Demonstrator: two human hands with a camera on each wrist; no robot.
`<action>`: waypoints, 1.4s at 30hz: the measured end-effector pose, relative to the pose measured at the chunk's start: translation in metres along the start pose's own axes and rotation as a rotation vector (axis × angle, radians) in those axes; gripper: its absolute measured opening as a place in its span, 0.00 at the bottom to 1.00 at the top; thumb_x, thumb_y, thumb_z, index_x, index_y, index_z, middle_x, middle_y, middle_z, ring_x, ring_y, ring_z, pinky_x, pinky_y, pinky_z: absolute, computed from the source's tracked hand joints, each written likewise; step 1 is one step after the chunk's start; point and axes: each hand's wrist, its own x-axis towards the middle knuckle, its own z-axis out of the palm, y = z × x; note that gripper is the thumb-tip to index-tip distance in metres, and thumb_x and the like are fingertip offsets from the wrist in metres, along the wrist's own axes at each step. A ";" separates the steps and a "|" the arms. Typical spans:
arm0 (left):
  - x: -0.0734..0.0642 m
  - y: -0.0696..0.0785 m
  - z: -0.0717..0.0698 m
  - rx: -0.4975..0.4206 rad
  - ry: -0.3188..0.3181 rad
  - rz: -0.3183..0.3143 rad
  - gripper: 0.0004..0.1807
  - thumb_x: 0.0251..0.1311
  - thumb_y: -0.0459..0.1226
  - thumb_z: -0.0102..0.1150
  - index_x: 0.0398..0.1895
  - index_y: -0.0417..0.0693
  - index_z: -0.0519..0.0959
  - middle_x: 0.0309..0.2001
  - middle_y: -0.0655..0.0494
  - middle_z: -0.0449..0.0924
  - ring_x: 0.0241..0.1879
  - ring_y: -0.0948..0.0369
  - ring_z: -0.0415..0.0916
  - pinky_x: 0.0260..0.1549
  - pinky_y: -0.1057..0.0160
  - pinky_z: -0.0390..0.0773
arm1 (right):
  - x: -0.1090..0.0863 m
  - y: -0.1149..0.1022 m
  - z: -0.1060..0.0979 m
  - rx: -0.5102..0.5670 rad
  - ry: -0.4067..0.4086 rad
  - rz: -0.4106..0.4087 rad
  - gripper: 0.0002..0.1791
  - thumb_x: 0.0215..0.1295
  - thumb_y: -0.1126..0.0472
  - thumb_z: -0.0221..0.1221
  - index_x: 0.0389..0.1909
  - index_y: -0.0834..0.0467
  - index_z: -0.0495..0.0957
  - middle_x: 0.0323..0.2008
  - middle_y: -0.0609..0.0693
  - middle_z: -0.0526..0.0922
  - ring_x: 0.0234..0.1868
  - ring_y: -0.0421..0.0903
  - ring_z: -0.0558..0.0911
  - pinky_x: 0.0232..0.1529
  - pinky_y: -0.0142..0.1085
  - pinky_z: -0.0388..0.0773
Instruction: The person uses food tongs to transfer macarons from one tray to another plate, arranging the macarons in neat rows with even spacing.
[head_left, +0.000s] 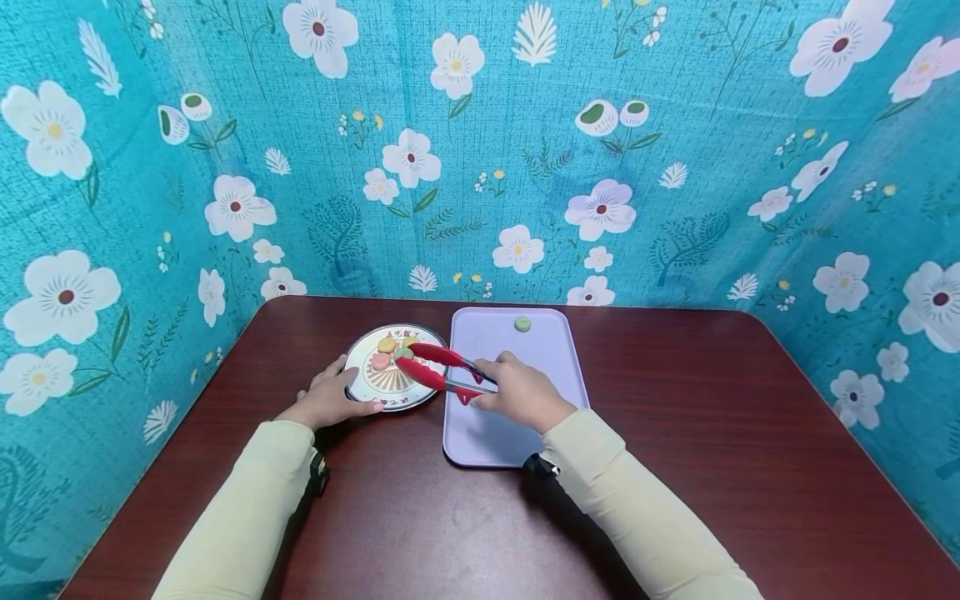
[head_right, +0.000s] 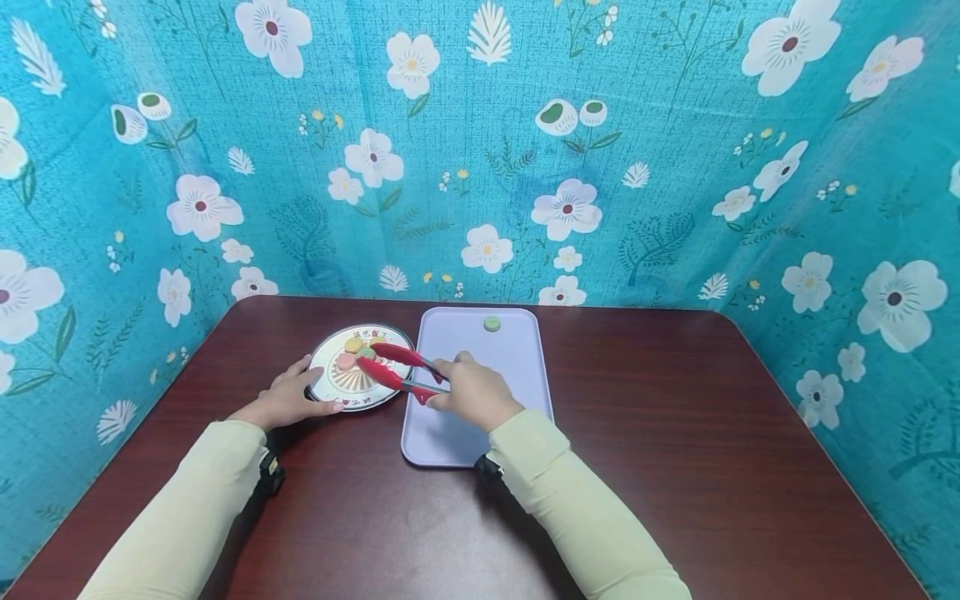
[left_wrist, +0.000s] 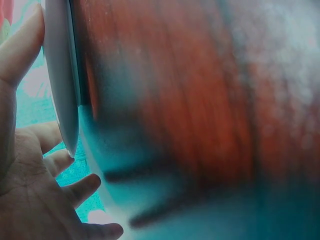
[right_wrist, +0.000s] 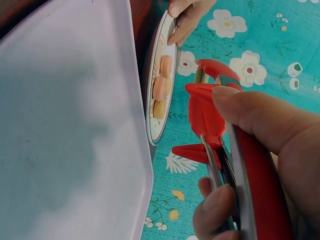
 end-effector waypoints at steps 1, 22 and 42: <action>0.000 0.000 0.000 0.000 -0.001 -0.001 0.58 0.47 0.60 0.67 0.74 0.36 0.53 0.74 0.36 0.39 0.69 0.34 0.42 0.60 0.25 0.43 | 0.000 -0.001 0.000 -0.002 0.001 -0.003 0.36 0.54 0.48 0.70 0.65 0.54 0.73 0.39 0.53 0.76 0.28 0.45 0.73 0.27 0.36 0.70; 0.001 0.001 -0.001 -0.001 0.010 0.002 0.57 0.48 0.58 0.68 0.74 0.37 0.53 0.74 0.35 0.40 0.68 0.34 0.43 0.60 0.25 0.45 | 0.006 -0.007 0.005 -0.034 -0.035 -0.044 0.33 0.56 0.48 0.69 0.64 0.52 0.74 0.38 0.51 0.75 0.26 0.44 0.73 0.25 0.35 0.69; -0.003 0.003 -0.003 -0.006 0.005 0.005 0.56 0.48 0.57 0.69 0.73 0.37 0.53 0.73 0.34 0.41 0.68 0.33 0.44 0.60 0.25 0.45 | 0.012 -0.016 0.012 -0.035 -0.077 -0.045 0.35 0.56 0.48 0.68 0.65 0.53 0.73 0.39 0.53 0.76 0.26 0.45 0.73 0.26 0.37 0.70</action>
